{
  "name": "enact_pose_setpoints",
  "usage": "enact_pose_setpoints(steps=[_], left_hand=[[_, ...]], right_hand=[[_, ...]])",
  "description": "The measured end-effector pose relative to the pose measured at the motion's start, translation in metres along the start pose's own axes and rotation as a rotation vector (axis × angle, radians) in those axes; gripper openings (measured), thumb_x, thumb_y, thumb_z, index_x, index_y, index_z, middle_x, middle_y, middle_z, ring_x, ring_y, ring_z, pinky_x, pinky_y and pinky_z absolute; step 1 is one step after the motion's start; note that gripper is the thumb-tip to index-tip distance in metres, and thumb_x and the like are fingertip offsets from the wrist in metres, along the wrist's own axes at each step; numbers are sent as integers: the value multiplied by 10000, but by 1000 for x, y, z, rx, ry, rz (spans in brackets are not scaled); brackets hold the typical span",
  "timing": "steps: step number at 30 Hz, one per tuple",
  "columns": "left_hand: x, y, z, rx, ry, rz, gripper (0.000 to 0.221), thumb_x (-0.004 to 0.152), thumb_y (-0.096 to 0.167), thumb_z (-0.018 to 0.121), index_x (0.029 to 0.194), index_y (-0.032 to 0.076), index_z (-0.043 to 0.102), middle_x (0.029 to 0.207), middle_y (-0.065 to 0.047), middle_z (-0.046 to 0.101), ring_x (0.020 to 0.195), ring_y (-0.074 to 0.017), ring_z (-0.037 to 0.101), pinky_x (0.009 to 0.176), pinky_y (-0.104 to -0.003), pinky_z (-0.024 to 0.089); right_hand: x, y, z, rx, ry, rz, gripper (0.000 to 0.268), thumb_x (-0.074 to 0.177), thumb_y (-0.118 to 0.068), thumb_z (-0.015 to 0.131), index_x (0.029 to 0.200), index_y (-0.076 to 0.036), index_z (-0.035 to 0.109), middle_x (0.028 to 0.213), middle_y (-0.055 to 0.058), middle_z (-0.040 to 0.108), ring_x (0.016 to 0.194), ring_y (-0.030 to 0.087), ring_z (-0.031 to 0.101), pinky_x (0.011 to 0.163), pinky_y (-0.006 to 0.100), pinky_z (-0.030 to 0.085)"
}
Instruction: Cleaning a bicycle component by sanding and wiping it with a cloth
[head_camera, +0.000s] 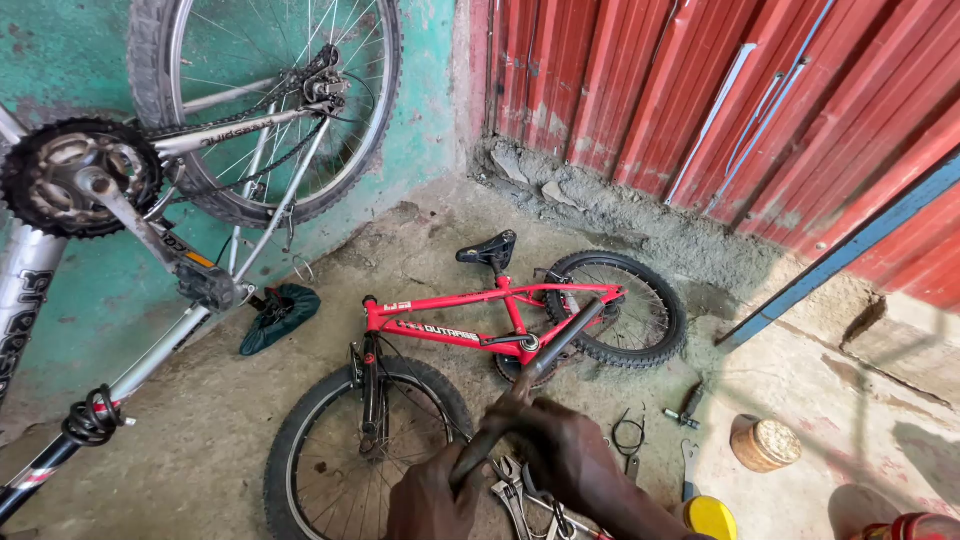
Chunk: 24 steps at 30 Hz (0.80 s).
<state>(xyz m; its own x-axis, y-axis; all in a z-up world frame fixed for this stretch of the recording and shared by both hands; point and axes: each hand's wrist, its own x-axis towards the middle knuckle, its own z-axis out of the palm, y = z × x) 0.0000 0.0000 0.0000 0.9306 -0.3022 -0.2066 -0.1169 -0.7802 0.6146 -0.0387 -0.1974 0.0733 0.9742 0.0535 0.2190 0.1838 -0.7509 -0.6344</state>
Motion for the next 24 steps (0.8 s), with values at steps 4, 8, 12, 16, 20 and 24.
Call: enact_pose_setpoints(steps=[4, 8, 12, 16, 20, 24], left_hand=[[-14, 6, -8, 49, 109, 102, 371, 880, 693, 575, 869, 328, 640, 730, -57, 718, 823, -405, 675, 665, -527, 500], [-4, -7, -2, 154, 263, 284, 330, 883, 618, 633, 986, 305, 655, 763, -46, 732, 732, -368, 702, 607, -515, 515], [-2, -21, 2, 340, 859, 712, 416, 907, 444, 757, 1182, 149, 656, 941, -99, 712, 739, -312, 666, 641, -463, 498], [-7, -2, -34, 481, 321, 491, 273, 886, 440, 737, 1007, 228, 613, 842, -37, 670, 788, -311, 665, 685, -471, 524], [0, -9, -37, 622, 439, 594, 192, 873, 397, 674, 955, 229, 634, 820, -43, 674, 786, -292, 655, 677, -444, 489], [-16, 1, -46, 695, 484, 728, 176, 880, 366, 706, 963, 226, 638, 864, -24, 654, 742, -252, 624, 686, -403, 482]], right_hand=[[21, 24, -19, 21, 291, -38, 246, 1022, -221, 500, 973, -221, 741, 1164, -29, 799, 937, 180, 799, 729, 352, 613], [3, 3, 3, 110, 134, -117, 280, 987, -236, 571, 1197, -142, 730, 1217, 86, 761, 1058, 273, 754, 847, 401, 598], [18, 37, 4, 70, 259, -85, 284, 1023, -217, 504, 1027, -195, 788, 1111, 24, 809, 970, 191, 779, 765, 346, 593], [10, 19, -4, 96, 291, -121, 279, 967, -143, 501, 1083, -87, 749, 1067, 57, 806, 873, 202, 763, 713, 375, 555], [16, 35, 19, 44, 122, -105, 296, 990, -243, 549, 1171, -150, 765, 1184, 100, 775, 1019, 260, 772, 798, 367, 580], [22, 26, 4, -75, 122, 113, 300, 1009, -179, 478, 1041, -158, 776, 843, 70, 799, 542, 244, 717, 436, 398, 502]])
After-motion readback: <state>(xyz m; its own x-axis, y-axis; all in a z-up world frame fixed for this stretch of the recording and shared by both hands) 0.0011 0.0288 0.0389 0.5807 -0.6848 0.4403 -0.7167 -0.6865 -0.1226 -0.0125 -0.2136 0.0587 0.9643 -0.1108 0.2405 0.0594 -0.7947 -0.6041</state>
